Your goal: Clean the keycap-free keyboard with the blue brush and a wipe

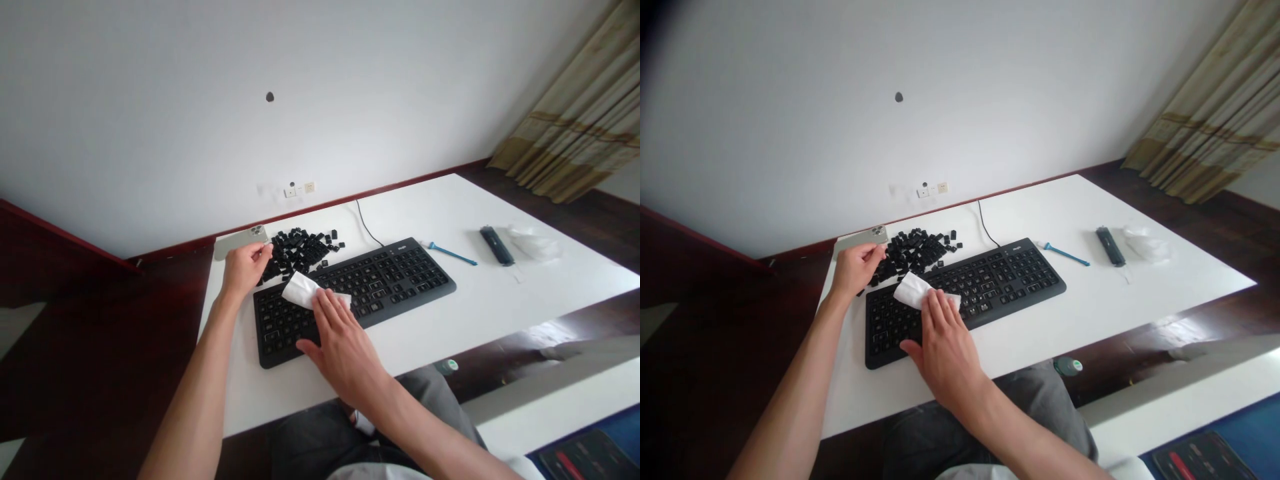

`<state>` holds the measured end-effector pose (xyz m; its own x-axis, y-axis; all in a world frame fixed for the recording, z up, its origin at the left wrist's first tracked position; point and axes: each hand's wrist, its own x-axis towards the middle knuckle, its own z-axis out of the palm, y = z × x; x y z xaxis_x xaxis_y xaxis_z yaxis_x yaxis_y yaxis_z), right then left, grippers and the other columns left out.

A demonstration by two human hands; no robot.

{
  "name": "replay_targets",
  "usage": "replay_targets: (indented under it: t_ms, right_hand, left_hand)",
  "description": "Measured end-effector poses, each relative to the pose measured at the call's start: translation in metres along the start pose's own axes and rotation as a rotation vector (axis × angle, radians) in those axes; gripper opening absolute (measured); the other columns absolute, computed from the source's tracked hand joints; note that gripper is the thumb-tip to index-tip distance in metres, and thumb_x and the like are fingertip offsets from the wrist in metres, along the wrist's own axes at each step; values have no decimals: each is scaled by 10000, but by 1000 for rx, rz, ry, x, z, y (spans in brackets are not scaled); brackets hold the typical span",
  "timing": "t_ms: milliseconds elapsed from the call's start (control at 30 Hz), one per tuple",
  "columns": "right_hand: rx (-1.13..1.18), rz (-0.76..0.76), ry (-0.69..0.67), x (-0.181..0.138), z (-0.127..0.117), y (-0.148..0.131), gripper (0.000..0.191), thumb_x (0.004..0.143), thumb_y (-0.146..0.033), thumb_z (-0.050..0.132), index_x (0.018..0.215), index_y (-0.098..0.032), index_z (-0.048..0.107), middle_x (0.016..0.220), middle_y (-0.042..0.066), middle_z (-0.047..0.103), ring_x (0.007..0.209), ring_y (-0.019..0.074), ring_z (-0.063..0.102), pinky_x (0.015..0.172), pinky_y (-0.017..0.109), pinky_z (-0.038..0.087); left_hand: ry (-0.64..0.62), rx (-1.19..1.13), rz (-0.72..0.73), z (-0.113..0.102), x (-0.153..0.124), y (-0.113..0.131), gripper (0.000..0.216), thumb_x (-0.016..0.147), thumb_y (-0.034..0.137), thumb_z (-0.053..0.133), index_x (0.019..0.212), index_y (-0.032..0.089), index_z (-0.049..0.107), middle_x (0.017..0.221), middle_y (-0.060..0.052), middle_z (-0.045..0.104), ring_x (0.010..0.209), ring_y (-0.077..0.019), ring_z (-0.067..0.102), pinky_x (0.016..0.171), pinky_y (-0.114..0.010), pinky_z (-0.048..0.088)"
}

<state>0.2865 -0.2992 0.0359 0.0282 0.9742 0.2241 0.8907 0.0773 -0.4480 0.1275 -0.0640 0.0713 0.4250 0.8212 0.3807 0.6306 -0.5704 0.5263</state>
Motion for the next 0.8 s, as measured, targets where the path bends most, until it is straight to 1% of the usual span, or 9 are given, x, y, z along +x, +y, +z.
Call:
replay_targets:
  t_ms: [100,233,333,400,467,500,600,700,800]
  right_hand:
    - [-7,-49,22,-18,-4,7,712,1068,-462,638,1642,-60,508,1701,245,484,1646,439,350,1314,680,379]
    - [-110,32,138,-35,-29,56,628,1085,-445,591,1641,-158,536,1703,202,505,1699,499,122,1273,847,275]
    - [-203,77,221,-28,-46,88,463,1107,-427,534,1472,-203,710,1686,188,520,1684,542,123,1238,872,282]
    - [-213,38,214,-14,-56,101,423,1105,-406,544,1382,-181,771,1573,209,613,1604,533,321,1230,795,370]
    - [-169,-55,138,6,-67,107,396,1097,-365,571,1341,-143,791,1363,213,726,1364,442,573,1142,632,527]
    - [-149,-98,91,19,-74,110,368,1092,-346,584,1291,-135,810,1265,202,755,1227,393,633,1063,565,576]
    - [-169,-191,-27,62,-96,115,284,1068,-306,621,1018,-152,854,1065,154,781,1025,331,660,905,476,577]
    - [-46,-226,-135,111,-111,123,219,1038,-307,668,1047,-176,843,1004,86,793,867,227,696,813,372,533]
    - [2,-262,-187,147,-110,136,227,978,-307,708,1139,-205,833,861,21,765,715,161,648,721,312,476]
  left_hand:
    - [0,-4,-6,0,1,-1,413,1010,471,619,753,184,768,557,8,593,555,-139,501,622,-294,340]
    - [4,4,-10,3,1,-2,421,1005,469,626,721,187,758,512,17,520,533,-139,439,603,-299,317]
    - [1,1,-17,4,1,-3,425,1004,477,624,723,186,754,515,17,520,538,-141,443,605,-297,320]
    - [1,1,-17,4,1,-2,428,1003,480,621,720,185,746,524,17,525,541,-140,445,606,-297,317]
    - [-3,3,-15,3,1,-1,436,1003,486,614,716,183,740,527,18,518,542,-137,439,606,-297,309]
    - [-6,3,-15,3,1,0,442,1004,490,610,714,182,738,525,19,511,541,-136,435,606,-297,305]
    - [-12,3,-11,2,1,5,459,1011,497,598,709,178,731,519,25,486,541,-130,413,611,-295,298]
    - [-28,9,0,1,0,11,465,1017,494,595,698,179,719,515,27,481,541,-128,411,616,-295,298]
    - [-46,13,-1,1,-1,13,462,1020,484,596,693,182,719,511,24,490,538,-129,420,615,-299,299]
